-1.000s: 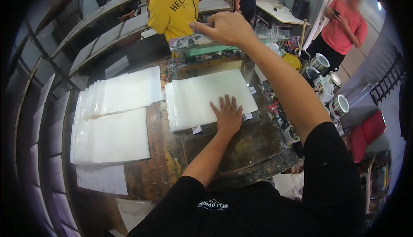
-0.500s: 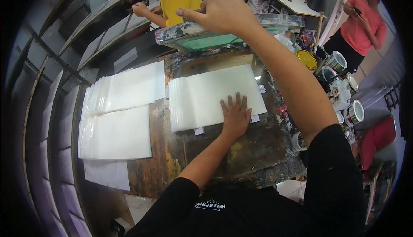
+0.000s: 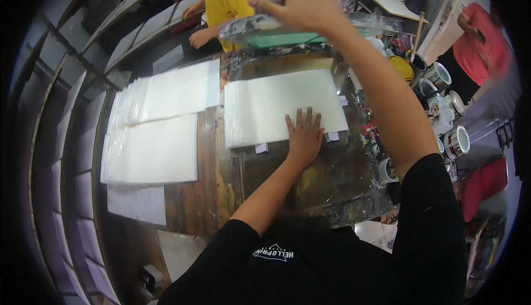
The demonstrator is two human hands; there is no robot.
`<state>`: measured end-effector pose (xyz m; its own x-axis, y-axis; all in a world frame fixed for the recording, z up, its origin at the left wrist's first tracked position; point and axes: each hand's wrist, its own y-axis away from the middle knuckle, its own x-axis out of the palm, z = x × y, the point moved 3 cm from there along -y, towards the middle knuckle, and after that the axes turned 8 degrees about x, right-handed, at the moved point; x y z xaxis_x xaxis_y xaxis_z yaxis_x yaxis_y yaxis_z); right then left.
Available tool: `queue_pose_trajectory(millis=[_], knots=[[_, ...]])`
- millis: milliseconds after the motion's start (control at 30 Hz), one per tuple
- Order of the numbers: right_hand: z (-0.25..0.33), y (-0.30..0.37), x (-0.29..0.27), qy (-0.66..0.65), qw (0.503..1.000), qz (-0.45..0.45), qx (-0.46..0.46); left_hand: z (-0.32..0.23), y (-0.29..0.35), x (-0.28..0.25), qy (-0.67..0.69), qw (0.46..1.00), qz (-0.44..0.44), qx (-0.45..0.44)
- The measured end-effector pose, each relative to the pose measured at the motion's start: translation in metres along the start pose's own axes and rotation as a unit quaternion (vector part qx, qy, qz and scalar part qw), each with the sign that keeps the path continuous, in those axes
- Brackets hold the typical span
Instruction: The person repeatedly places white sheets under a screen printing frame, uses a squeegee to pull ink across the screen, then lifts the frame and removes the printed sheet. The process is repeated continuously with assistance from a coworker who stacks finished sheets.
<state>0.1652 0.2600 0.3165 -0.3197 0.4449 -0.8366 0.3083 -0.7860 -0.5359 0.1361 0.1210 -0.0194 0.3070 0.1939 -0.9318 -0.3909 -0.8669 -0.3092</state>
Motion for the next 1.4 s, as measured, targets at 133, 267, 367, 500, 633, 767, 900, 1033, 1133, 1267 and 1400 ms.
queue_pose_trajectory(millis=[133,267,367,500,633,767,900,1033,1133,1267,1400], knots=[[0.010,0.000,-0.021,0.002,0.994,0.098,0.057,-0.007,0.006,-0.001,0.036,0.999,0.005,-0.024],[0.010,0.011,-0.029,0.008,0.996,0.045,0.078,-0.013,0.007,-0.001,0.057,0.998,-0.007,-0.021],[0.020,0.011,-0.028,-0.009,0.996,0.060,0.059,-0.009,0.012,0.001,0.046,0.998,-0.036,-0.030],[-0.001,0.013,-0.011,-0.008,1.000,0.009,0.018,-0.001,0.008,-0.034,0.087,0.988,-0.124,-0.042],[0.009,0.052,-0.003,-0.033,0.999,-0.029,-0.020,0.073,0.014,-0.124,0.521,0.806,-0.216,-0.182],[0.006,0.136,0.025,0.001,0.999,0.046,-0.011,0.093,0.023,-0.199,0.661,0.714,-0.172,-0.150],[-0.004,0.193,0.076,-0.004,0.981,0.187,-0.042,0.075,0.083,-0.157,0.421,0.869,-0.177,-0.191],[-0.011,0.251,0.102,-0.019,0.976,0.215,-0.032,0.077,0.117,-0.108,0.251,0.936,-0.091,-0.230],[-0.006,0.279,0.118,-0.025,0.972,0.234,0.003,0.076,0.127,-0.087,0.180,0.957,-0.088,-0.208],[0.011,0.287,0.127,-0.022,0.973,0.228,0.000,0.081,0.132,-0.081,0.157,0.963,-0.112,-0.187],[-0.001,0.238,0.166,0.007,0.981,0.195,0.008,0.078,0.132,-0.088,0.156,0.964,-0.101,-0.188]])
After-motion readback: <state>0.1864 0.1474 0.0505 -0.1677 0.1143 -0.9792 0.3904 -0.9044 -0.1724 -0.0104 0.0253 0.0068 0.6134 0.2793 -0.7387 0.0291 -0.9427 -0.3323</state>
